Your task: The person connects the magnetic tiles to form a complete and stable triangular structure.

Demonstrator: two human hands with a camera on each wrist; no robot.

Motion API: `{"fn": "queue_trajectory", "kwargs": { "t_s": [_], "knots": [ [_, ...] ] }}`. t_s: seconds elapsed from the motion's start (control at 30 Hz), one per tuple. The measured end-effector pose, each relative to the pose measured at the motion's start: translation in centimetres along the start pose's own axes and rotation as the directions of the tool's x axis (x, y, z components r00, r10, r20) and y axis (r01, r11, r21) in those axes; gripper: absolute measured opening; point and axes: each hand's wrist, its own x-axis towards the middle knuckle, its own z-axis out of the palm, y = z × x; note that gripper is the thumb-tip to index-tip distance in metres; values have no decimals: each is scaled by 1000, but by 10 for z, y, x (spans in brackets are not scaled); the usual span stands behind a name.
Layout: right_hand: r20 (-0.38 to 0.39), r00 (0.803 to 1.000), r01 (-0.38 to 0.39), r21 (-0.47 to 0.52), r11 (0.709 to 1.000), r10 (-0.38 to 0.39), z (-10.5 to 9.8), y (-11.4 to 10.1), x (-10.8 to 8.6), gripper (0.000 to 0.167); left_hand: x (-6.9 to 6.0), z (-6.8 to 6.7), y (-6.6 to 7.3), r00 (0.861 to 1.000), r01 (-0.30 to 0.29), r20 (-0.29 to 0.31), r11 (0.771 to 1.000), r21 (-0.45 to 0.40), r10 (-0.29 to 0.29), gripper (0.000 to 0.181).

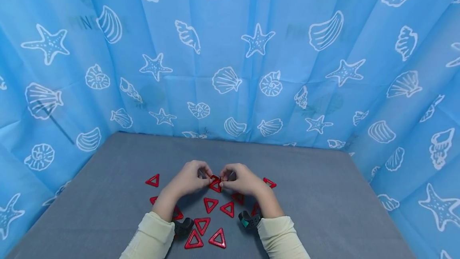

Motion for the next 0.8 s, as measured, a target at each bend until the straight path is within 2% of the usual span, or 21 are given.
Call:
{"fn": "queue_trajectory", "kwargs": {
  "t_s": [0.2, 0.53, 0.67, 0.8],
  "knots": [
    [2, 1000, 18, 0, 1000, -18, -1, -1, 0, 12, 2, 1, 2, 999, -34, 40, 999, -5, 34, 5],
    [-5, 1000, 8, -8, 1000, -8, -1, -1, 1, 12, 1, -1, 2, 997, -39, 62, 999, -30, 40, 6],
    [-11, 1000, -4, -29, 1000, 4, 0, 0, 0, 21, 0, -6, -2, 997, -44, 58, 998, -36, 46, 5],
    [-12, 1000, 3, -49, 999, -3, 0, 2, 1, 32, -2, -18, -10, 999, -18, 34, 999, -48, 19, 7]
  ]
}}
